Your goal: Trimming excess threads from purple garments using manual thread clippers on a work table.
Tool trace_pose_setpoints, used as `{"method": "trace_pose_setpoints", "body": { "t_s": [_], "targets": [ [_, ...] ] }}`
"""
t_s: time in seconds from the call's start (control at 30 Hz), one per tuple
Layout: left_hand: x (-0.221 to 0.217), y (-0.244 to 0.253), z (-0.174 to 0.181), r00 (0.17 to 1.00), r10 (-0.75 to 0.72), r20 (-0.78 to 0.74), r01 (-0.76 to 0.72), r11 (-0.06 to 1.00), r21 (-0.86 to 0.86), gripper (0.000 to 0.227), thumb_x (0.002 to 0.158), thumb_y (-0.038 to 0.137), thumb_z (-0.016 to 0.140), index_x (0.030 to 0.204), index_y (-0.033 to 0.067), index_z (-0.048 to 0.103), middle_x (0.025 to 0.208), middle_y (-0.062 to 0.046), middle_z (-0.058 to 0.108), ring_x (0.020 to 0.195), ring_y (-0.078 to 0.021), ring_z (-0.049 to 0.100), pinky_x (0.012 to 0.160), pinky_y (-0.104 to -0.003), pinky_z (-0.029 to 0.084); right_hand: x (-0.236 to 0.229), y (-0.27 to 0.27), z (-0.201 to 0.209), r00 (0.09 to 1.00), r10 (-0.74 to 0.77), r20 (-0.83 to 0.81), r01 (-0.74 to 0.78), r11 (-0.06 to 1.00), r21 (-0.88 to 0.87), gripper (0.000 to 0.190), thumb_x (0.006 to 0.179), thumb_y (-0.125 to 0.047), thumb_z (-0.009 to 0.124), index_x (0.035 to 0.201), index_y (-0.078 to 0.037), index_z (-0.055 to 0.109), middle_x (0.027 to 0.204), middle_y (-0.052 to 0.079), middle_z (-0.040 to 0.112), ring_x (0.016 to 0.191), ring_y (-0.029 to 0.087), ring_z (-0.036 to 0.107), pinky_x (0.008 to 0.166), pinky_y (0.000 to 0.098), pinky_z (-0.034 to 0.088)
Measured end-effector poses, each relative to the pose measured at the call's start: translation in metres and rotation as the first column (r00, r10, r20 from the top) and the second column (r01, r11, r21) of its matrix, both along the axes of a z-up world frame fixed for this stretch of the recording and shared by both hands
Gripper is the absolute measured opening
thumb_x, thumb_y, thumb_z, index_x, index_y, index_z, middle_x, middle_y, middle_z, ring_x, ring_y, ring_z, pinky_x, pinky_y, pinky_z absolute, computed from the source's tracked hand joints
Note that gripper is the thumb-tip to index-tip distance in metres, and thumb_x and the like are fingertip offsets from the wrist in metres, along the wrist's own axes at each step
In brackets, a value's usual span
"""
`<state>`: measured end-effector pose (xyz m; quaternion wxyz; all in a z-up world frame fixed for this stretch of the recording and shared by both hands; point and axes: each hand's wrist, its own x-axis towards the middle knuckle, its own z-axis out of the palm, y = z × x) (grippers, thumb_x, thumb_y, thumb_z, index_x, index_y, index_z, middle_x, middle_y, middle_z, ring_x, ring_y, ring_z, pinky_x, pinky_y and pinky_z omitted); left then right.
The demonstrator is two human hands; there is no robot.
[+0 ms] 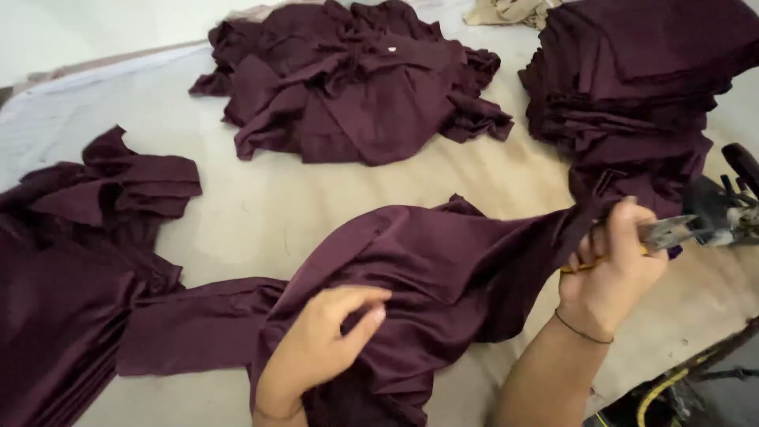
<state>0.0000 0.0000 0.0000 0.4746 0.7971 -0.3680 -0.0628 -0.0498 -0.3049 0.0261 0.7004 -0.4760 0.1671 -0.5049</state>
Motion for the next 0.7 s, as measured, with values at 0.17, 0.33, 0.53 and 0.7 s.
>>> {"method": "trace_pose_setpoints", "body": {
  "t_s": [0.17,0.33,0.53,0.7],
  "targets": [
    [-0.011,0.076,-0.103,0.925,0.326,0.198,-0.363,0.910,0.200,0.037,0.091,0.034,0.067,0.120,0.0122,0.073,0.121,-0.006,0.076,0.112,-0.0249,0.070,0.101,-0.039,0.048,0.011,-0.076,-0.085,0.937,-0.107,-0.331,0.004,0.955,-0.297,0.013,0.109,-0.020,0.067,0.100,-0.013,0.060,0.071,-0.006,0.043,0.060,0.003,0.040,0.055,0.0220,0.033],
    [-0.088,0.138,-0.165,0.676,0.670,0.307,-0.733,0.654,0.189,0.051,0.091,0.039,0.066,0.134,0.0107,0.063,0.129,-0.010,0.067,0.123,-0.0286,0.060,0.110,-0.045,0.042,-0.028,-0.142,-0.176,0.501,-0.428,-0.752,-0.245,0.764,-0.598,0.084,0.103,-0.038,0.063,0.157,0.010,0.023,0.154,0.036,0.042,0.140,0.048,0.042,0.113,0.0493,0.033],
    [-0.158,0.099,-0.168,0.674,0.674,0.302,-0.730,0.546,0.410,0.105,0.071,0.076,0.078,0.151,0.0164,0.044,0.157,-0.019,0.040,0.147,-0.0419,0.034,0.117,-0.055,0.027,-0.065,-0.138,-0.251,0.260,-0.641,-0.722,-0.574,0.499,-0.649,0.063,0.088,-0.036,0.063,0.131,0.010,0.055,0.130,0.039,0.061,0.111,0.063,0.058,0.100,0.0641,0.039],
    [-0.152,0.090,-0.120,0.844,0.536,0.025,-0.415,0.622,0.664,0.115,0.074,0.078,0.079,0.164,0.0415,0.017,0.171,-0.020,-0.011,0.152,-0.0554,-0.005,0.118,-0.067,0.006,-0.105,0.039,-0.133,0.917,-0.207,-0.341,-0.218,0.455,-0.863,0.025,0.100,-0.008,0.075,0.120,0.003,0.065,0.119,0.019,0.067,0.110,0.034,0.063,0.102,0.0432,0.047]
  ]
}}
